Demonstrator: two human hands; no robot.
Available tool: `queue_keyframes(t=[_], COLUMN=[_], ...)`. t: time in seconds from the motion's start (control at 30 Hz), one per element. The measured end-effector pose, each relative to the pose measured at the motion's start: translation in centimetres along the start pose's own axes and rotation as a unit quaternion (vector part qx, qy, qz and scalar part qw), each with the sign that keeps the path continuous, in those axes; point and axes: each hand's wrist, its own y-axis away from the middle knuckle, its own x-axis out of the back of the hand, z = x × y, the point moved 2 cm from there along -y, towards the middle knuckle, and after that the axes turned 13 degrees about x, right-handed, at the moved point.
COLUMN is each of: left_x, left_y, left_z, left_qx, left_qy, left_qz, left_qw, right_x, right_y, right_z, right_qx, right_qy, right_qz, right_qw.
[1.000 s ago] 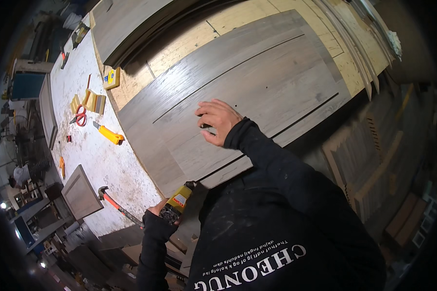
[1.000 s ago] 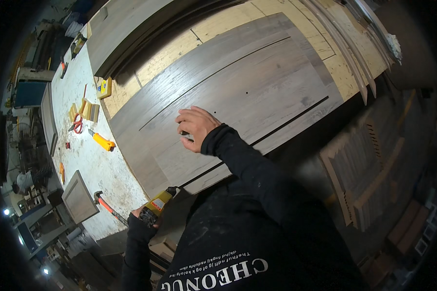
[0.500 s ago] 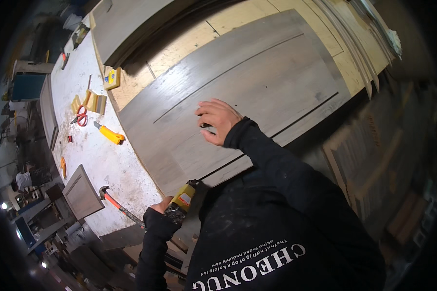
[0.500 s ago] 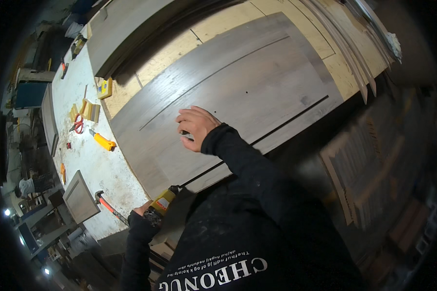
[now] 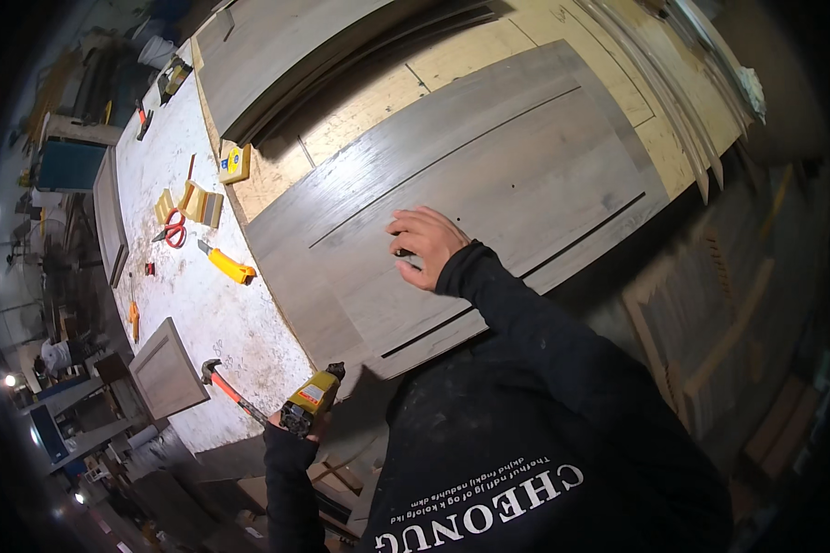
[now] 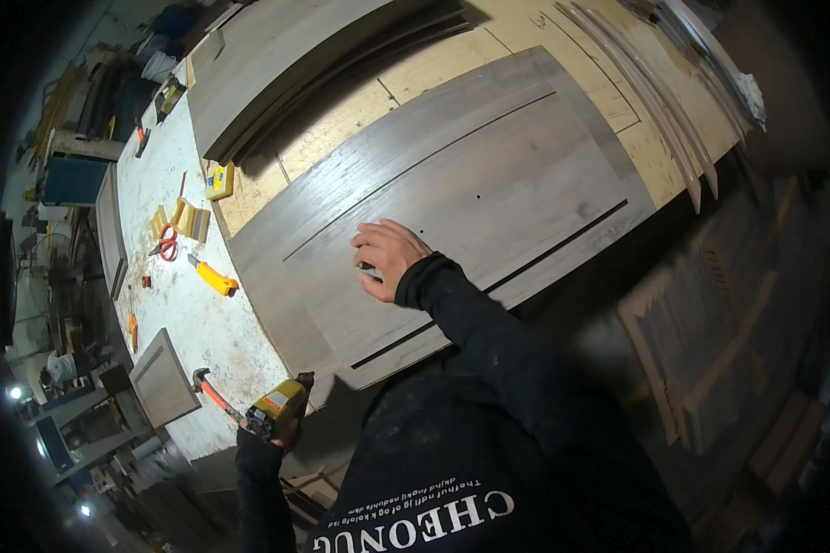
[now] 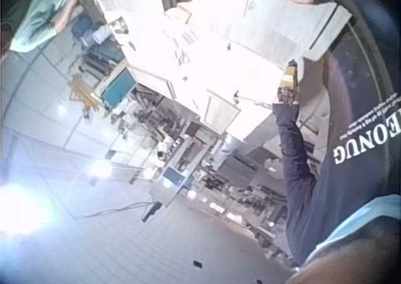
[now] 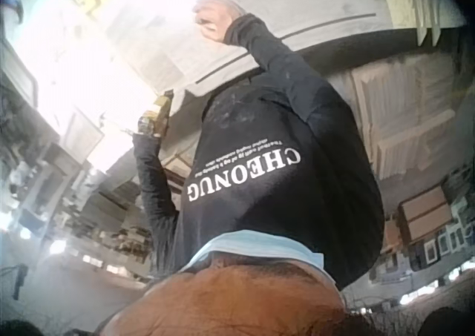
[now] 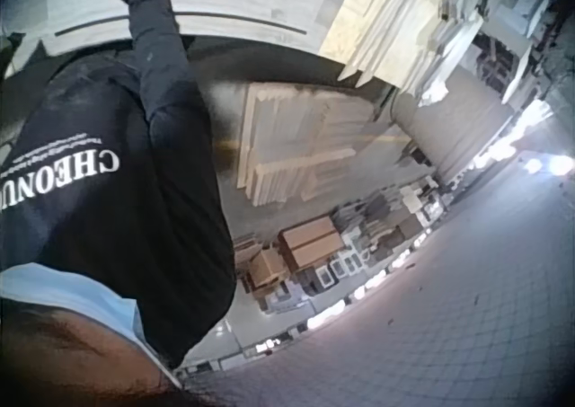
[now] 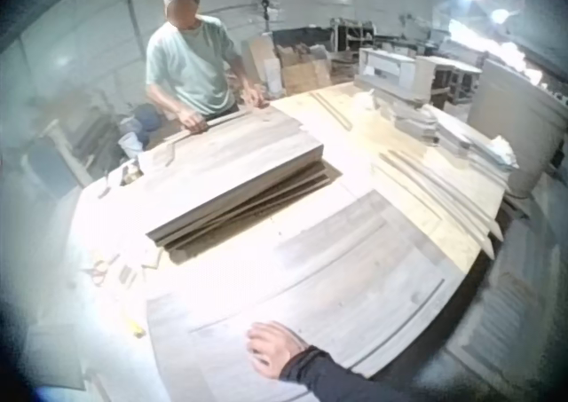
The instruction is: Assembling decorative trim onto wooden cabinet door panels using a pneumatic nail gun and hammer.
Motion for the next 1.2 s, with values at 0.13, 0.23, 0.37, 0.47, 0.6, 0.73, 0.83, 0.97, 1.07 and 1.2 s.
queue_keyframes(t=[0.13, 0.23, 0.37, 0.47, 0.6, 0.73, 0.83, 0.97, 1.07, 1.2], left_x=[0.7, 1.2, 2.6, 3.9, 6.0, 6.7, 6.3, 6.0, 5.4, 4.2], left_y=[-0.4, -1.0, -3.0, -5.5, -9.2, -13.0, -15.5, -16.8, -16.5, -15.8], left_z=[1.5, 2.8, 4.7, 6.4, 9.0, 10.9, 11.0, 10.5, 11.0, 10.7], left_qx=[0.004, -0.008, -0.053, -0.089, -0.101, -0.091, -0.1, -0.068, -0.044, 0.014], left_qy=[-0.101, -0.118, -0.147, -0.183, -0.219, -0.228, -0.255, -0.231, -0.161, -0.065], left_qz=[-0.017, -0.022, 0.003, 0.046, 0.057, 0.044, 0.036, 0.012, -0.008, 0.004], left_qw=[0.995, 0.993, 0.988, 0.978, 0.969, 0.968, 0.961, 0.97, 0.986, 0.998], right_x=[0.0, 0.2, -0.1, -0.2, 0.1, 0.5, 0.5, 0.6, 0.7, 1.1], right_y=[-0.2, -0.6, -1.2, -1.2, -1.6, -1.9, -1.8, -2.0, -2.1, -2.1], right_z=[-0.2, -0.4, -0.5, -0.4, -0.7, -0.7, -0.6, -0.6, -0.4, -0.4], right_qx=[-0.043, -0.092, -0.14, -0.161, -0.16, -0.171, -0.174, -0.175, -0.175, -0.177], right_qy=[0.034, 0.088, 0.146, 0.168, 0.163, 0.163, 0.165, 0.152, 0.145, 0.128], right_qz=[0.001, -0.003, -0.026, -0.08, -0.082, -0.08, -0.088, -0.101, -0.1, -0.111], right_qw=[0.998, 0.992, 0.979, 0.969, 0.97, 0.968, 0.967, 0.968, 0.969, 0.97])
